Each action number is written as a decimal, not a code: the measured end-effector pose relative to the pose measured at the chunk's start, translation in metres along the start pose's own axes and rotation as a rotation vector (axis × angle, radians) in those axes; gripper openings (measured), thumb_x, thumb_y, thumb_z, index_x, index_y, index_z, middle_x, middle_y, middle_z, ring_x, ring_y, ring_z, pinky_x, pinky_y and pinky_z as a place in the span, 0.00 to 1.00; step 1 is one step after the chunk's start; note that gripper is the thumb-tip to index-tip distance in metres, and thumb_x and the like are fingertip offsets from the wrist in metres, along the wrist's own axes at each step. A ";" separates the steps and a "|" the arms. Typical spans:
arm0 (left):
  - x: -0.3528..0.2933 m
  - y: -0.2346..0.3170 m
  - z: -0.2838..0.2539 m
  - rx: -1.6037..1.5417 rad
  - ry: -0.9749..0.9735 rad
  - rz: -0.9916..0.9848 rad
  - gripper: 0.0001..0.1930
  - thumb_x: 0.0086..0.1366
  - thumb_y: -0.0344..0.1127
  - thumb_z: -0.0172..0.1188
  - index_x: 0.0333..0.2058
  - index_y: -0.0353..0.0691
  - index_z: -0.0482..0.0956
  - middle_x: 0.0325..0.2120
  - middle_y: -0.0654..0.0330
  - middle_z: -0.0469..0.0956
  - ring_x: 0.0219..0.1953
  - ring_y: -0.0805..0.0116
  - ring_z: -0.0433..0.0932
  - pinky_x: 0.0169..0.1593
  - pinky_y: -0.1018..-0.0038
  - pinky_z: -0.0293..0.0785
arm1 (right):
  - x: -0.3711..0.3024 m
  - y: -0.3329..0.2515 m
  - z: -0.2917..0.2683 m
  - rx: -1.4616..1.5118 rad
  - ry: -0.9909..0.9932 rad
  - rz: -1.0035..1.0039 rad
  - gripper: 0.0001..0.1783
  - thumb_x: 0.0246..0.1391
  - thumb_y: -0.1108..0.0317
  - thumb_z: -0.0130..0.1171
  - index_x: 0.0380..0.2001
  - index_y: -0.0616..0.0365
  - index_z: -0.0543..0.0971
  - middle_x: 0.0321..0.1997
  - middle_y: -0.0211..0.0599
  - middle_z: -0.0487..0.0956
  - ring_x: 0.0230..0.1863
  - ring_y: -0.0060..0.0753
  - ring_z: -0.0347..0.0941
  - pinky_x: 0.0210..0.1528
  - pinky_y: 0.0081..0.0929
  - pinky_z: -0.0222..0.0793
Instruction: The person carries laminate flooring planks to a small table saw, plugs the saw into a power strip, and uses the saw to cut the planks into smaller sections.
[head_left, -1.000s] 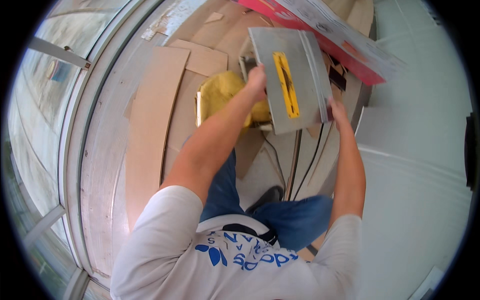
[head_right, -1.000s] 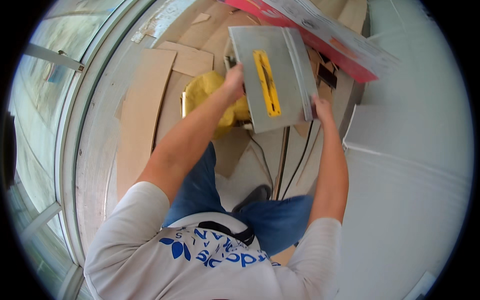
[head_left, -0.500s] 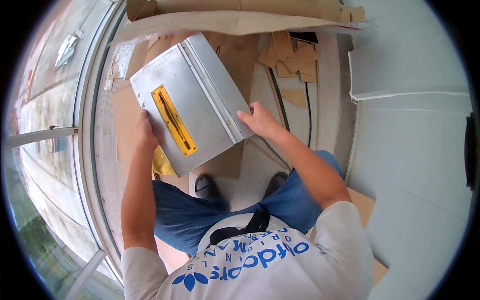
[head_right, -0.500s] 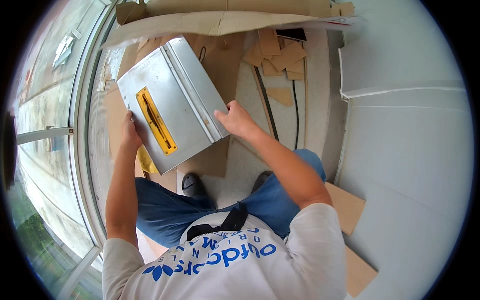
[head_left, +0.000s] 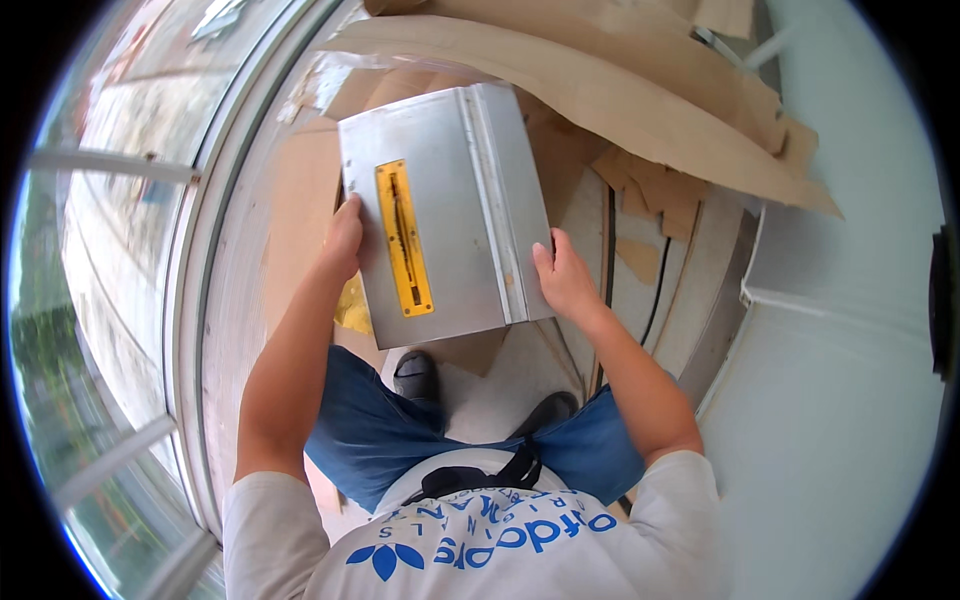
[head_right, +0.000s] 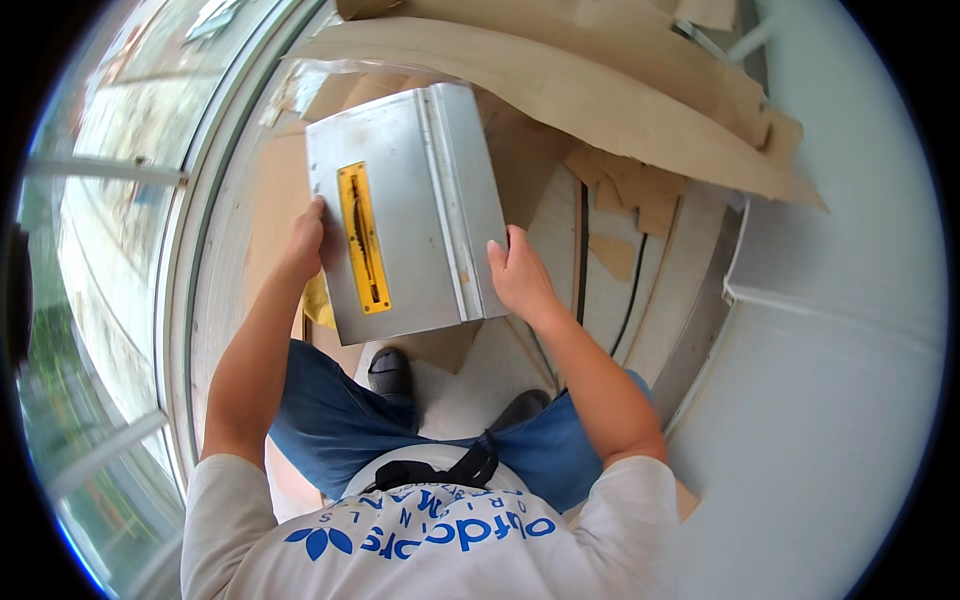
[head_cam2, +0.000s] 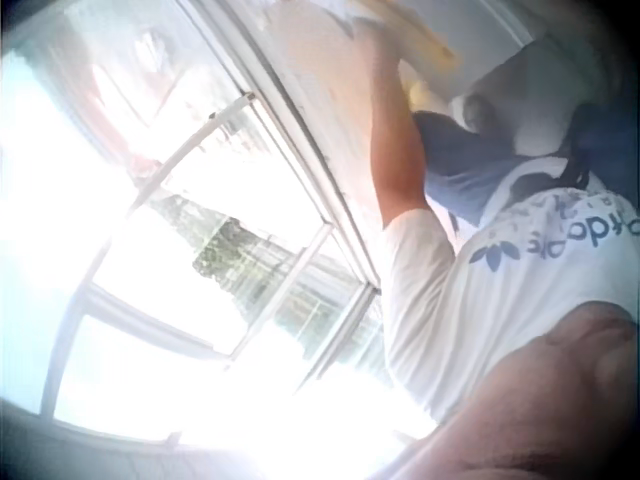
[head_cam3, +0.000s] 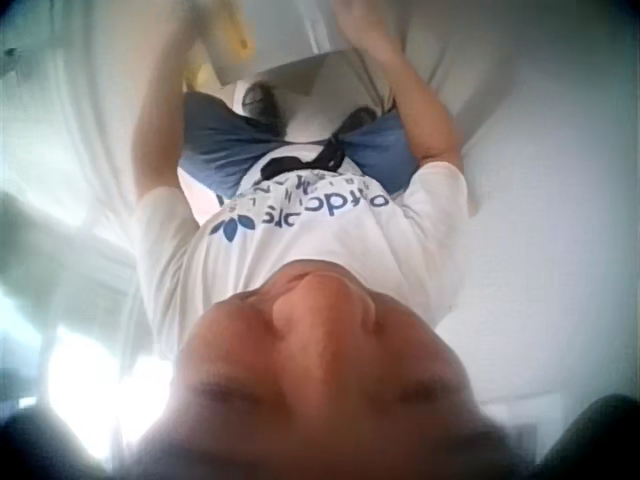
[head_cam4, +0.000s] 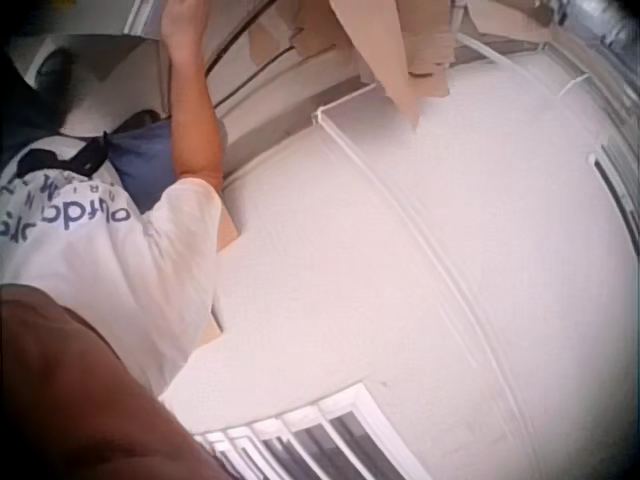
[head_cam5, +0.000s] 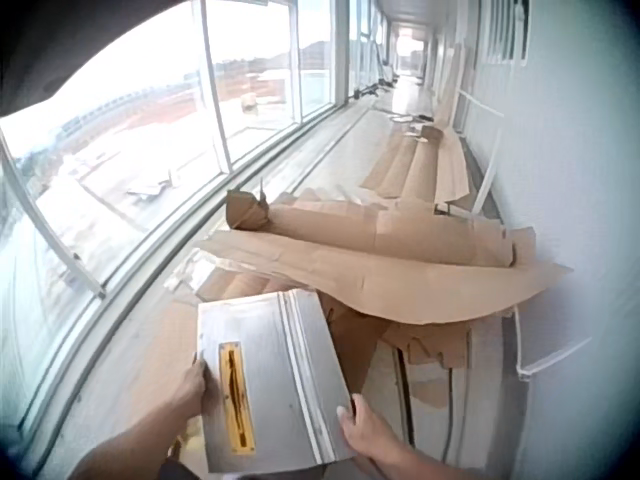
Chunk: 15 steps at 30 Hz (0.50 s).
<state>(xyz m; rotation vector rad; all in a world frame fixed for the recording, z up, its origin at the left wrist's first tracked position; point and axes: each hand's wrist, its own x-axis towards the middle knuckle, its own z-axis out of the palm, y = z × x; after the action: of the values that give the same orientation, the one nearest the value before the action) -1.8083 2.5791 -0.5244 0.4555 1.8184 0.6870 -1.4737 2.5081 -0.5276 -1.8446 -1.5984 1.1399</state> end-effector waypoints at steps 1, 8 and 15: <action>-0.008 0.005 -0.003 0.106 -0.019 0.051 0.32 0.70 0.55 0.41 0.60 0.32 0.63 0.57 0.49 0.67 0.58 0.59 0.66 0.60 0.65 0.62 | 0.005 -0.003 -0.002 0.031 -0.052 -0.001 0.26 0.63 0.60 0.46 0.56 0.69 0.63 0.54 0.60 0.70 0.55 0.57 0.68 0.56 0.40 0.64; -0.090 0.017 -0.040 0.280 -0.053 0.558 0.22 0.68 0.40 0.51 0.57 0.36 0.68 0.55 0.51 0.68 0.56 0.61 0.68 0.57 0.67 0.64 | 0.055 -0.024 0.002 -0.255 0.328 -0.510 0.25 0.60 0.66 0.49 0.58 0.65 0.63 0.63 0.58 0.59 0.62 0.57 0.59 0.63 0.45 0.56; -0.222 0.017 -0.076 0.422 0.019 0.658 0.20 0.66 0.34 0.53 0.56 0.38 0.68 0.49 0.53 0.72 0.54 0.61 0.69 0.56 0.68 0.64 | 0.206 -0.032 -0.043 -0.769 0.390 -0.709 0.22 0.59 0.71 0.48 0.57 0.55 0.68 0.58 0.45 0.71 0.55 0.52 0.69 0.56 0.45 0.65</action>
<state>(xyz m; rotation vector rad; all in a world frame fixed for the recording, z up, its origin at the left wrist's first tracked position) -1.8045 2.4394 -0.3350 1.3692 1.8306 0.7357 -1.4597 2.7207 -0.5390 -1.4860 -2.3173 -0.1663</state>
